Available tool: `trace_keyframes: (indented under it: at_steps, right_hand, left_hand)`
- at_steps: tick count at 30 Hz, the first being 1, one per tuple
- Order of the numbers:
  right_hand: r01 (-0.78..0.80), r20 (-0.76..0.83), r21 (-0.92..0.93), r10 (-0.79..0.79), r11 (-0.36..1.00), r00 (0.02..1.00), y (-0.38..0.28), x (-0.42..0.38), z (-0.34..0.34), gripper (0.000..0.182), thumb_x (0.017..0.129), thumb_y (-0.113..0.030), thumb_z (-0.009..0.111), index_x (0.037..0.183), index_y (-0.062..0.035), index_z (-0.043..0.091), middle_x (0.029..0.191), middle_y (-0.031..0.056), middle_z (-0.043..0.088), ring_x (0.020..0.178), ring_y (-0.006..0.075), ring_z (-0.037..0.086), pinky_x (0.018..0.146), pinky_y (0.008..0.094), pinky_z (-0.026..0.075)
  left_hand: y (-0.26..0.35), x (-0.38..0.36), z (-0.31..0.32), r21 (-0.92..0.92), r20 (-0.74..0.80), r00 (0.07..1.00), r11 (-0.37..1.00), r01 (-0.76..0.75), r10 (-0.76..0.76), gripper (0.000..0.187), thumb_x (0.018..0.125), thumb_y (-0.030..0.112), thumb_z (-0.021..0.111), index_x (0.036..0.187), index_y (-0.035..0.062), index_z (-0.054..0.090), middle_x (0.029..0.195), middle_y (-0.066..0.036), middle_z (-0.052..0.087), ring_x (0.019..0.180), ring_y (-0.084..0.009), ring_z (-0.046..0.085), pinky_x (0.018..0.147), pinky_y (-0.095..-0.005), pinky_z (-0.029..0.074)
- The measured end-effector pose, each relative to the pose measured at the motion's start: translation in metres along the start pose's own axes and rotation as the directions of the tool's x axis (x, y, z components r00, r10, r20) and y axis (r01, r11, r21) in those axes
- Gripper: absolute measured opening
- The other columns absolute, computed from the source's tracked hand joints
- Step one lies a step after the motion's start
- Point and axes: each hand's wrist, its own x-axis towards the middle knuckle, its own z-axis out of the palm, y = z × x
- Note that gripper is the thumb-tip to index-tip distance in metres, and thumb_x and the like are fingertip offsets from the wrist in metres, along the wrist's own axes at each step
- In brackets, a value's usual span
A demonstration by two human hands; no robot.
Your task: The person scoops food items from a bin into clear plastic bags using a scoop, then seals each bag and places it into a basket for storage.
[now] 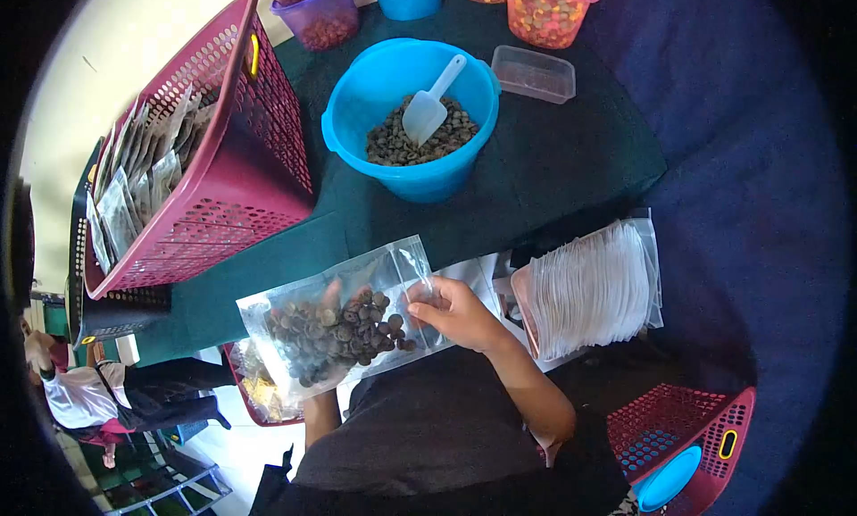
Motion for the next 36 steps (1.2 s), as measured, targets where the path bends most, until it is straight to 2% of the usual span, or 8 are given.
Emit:
trace_keyframes:
  at_steps: [4,13,21,23,26,30,32,36]
  right_hand:
    - [-0.016,0.052,-0.009,0.017,1.0,0.999,-0.003,-0.017,-0.007,0.026,0.082,-0.01,0.054,0.104,0.0013,0.049,0.091,0.0033,0.054,0.086,0.0094,0.051,0.076,0.0241,0.042]
    - [-0.005,0.121,-0.156,0.024,0.988,0.992,0.008,-0.027,-0.008,0.015,0.08,-0.007,0.053,0.092,0.0017,0.052,0.081,0.0032,0.056,0.072,0.0076,0.053,0.064,0.0231,0.043]
    - [0.181,0.054,-0.365,-0.173,0.913,0.983,0.016,-0.03,0.012,0.006,0.08,-0.003,0.049,0.084,0.0007,0.049,0.072,0.0011,0.051,0.065,0.0051,0.046,0.058,0.0205,0.039]
    - [0.239,0.048,-0.413,-0.241,0.879,0.969,0.016,-0.029,0.017,0.006,0.079,-0.003,0.048,0.084,0.0003,0.049,0.071,0.001,0.05,0.065,0.0049,0.045,0.057,0.0209,0.038]
    - [0.212,0.049,-0.441,-0.212,0.872,0.976,0.02,-0.024,0.021,0.007,0.079,-0.004,0.049,0.086,-0.0002,0.05,0.073,0.0014,0.052,0.067,0.0055,0.047,0.061,0.0215,0.04]
    - [0.169,0.125,-0.346,-0.133,0.923,0.983,0.019,-0.013,0.028,0.016,0.079,-0.008,0.053,0.09,0.0033,0.052,0.075,0.0066,0.057,0.069,0.011,0.054,0.064,0.0262,0.044]
    - [0.053,0.2,-0.151,-0.022,0.987,0.98,0.015,-0.008,0.034,0.015,0.08,-0.01,0.054,0.09,0.0021,0.053,0.077,0.0032,0.056,0.074,0.0096,0.053,0.068,0.0242,0.043]
    - [0.072,0.177,-0.188,-0.038,0.98,0.983,0.021,0.005,0.061,0.011,0.081,-0.009,0.053,0.085,0.001,0.055,0.075,0.0009,0.054,0.072,0.0071,0.05,0.064,0.0218,0.041]
  left_hand:
    - [-0.013,-0.007,0.007,-0.065,-0.025,1.0,0.998,-0.011,0.009,0.072,0.076,0.065,0.022,0.132,0.0197,0.022,0.137,-0.01,0.013,0.126,-0.0279,0.011,0.098,-0.055,0.011]
    - [-0.03,-0.026,0.021,-0.189,-0.087,0.991,0.975,-0.113,0.098,0.073,0.076,0.066,0.019,0.132,0.0201,0.021,0.138,-0.011,0.012,0.127,-0.0279,0.009,0.099,-0.0557,0.009]
    - [-0.024,-0.034,0.024,-0.256,-0.073,0.985,0.952,-0.17,0.156,0.074,0.076,0.068,0.017,0.133,0.0205,0.02,0.139,-0.011,0.01,0.128,-0.0279,0.007,0.099,-0.0563,0.008]
    - [-0.028,-0.034,0.023,-0.405,-0.084,0.969,0.881,-0.246,0.232,0.078,0.075,0.069,0.019,0.133,0.0162,0.019,0.138,-0.015,0.01,0.127,-0.0344,0.009,0.099,-0.0553,0.009]
    - [-0.022,-0.038,0.02,-0.397,-0.092,0.97,0.885,-0.243,0.225,0.079,0.075,0.069,0.019,0.133,0.0159,0.019,0.138,-0.015,0.01,0.127,-0.0345,0.009,0.099,-0.0552,0.01]
    - [-0.009,-0.051,0.014,-0.371,-0.124,0.966,0.892,-0.257,0.226,0.079,0.075,0.069,0.019,0.133,0.0153,0.019,0.138,-0.016,0.011,0.126,-0.0347,0.01,0.099,-0.055,0.01]
    - [0.003,-0.059,0.011,-0.351,-0.139,0.963,0.897,-0.268,0.233,0.079,0.075,0.069,0.019,0.133,0.0149,0.019,0.137,-0.016,0.011,0.126,-0.0348,0.01,0.099,-0.055,0.01]
    - [0.026,-0.076,0.004,-0.321,-0.161,0.958,0.906,-0.277,0.236,0.079,0.075,0.068,0.02,0.133,0.0143,0.02,0.137,-0.017,0.012,0.126,-0.035,0.011,0.099,-0.0548,0.01]
